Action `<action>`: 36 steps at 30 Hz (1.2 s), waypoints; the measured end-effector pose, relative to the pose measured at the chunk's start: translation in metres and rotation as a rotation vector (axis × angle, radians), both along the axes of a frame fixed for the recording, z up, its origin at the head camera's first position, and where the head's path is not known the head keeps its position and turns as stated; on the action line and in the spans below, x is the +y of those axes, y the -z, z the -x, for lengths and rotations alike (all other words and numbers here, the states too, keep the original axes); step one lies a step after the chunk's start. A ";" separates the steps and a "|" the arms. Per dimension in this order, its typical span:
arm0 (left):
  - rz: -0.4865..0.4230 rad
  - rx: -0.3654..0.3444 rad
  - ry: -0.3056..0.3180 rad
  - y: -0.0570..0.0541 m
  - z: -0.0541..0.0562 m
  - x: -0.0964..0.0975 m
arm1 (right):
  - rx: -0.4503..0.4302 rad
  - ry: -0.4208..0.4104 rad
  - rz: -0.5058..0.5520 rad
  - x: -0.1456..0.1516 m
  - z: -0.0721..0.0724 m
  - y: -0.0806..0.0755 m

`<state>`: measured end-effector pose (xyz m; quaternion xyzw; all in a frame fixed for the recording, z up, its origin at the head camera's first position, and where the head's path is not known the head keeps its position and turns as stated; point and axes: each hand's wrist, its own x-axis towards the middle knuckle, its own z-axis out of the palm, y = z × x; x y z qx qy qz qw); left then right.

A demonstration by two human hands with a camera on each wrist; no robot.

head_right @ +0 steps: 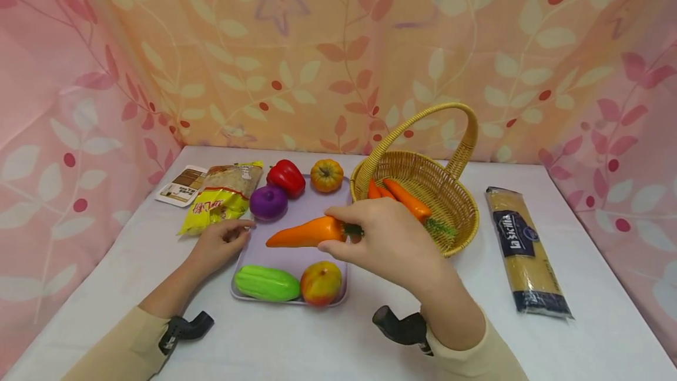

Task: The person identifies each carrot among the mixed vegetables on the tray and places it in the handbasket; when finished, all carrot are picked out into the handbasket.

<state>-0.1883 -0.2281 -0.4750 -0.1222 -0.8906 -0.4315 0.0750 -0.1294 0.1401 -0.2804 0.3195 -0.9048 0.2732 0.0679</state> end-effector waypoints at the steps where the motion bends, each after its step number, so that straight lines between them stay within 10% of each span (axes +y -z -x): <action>1: -0.002 0.003 -0.002 0.000 0.000 0.000 | 0.031 -0.004 0.023 0.008 -0.004 -0.005; 11: -0.021 0.028 0.010 0.000 0.002 0.005 | 0.194 0.102 0.233 0.088 -0.033 -0.034; 20: -0.029 0.015 0.024 -0.001 0.005 0.010 | 0.173 0.450 0.335 0.160 -0.035 -0.030; 27: -0.029 0.030 0.027 -0.001 0.007 0.013 | -0.144 0.748 0.021 0.197 0.003 -0.027; 36: 0.015 0.030 -0.002 0.003 0.001 0.000 | -0.367 0.607 -0.143 0.176 0.071 0.019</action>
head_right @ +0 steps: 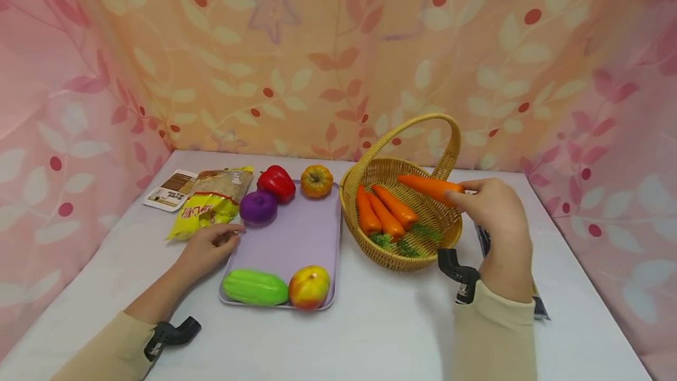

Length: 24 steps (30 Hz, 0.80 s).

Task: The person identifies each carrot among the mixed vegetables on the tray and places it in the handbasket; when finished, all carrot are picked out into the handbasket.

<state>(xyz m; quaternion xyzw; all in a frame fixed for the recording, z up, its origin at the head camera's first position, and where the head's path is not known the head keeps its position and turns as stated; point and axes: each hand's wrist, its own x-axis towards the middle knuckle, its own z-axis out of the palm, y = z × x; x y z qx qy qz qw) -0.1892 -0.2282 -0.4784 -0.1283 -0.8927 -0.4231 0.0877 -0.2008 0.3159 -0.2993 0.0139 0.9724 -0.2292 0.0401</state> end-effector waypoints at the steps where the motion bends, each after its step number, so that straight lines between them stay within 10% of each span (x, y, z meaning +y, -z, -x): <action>1: 0.003 0.002 -0.005 0.001 -0.001 -0.001 | -0.007 -0.005 -0.008 -0.006 0.005 0.005; 10: -0.013 -0.006 0.008 0.003 -0.006 0.002 | -0.103 -0.018 -0.073 -0.035 0.030 0.036; 24: -0.038 0.035 0.023 0.005 -0.004 0.005 | -0.212 -0.077 -0.018 -0.039 0.029 0.040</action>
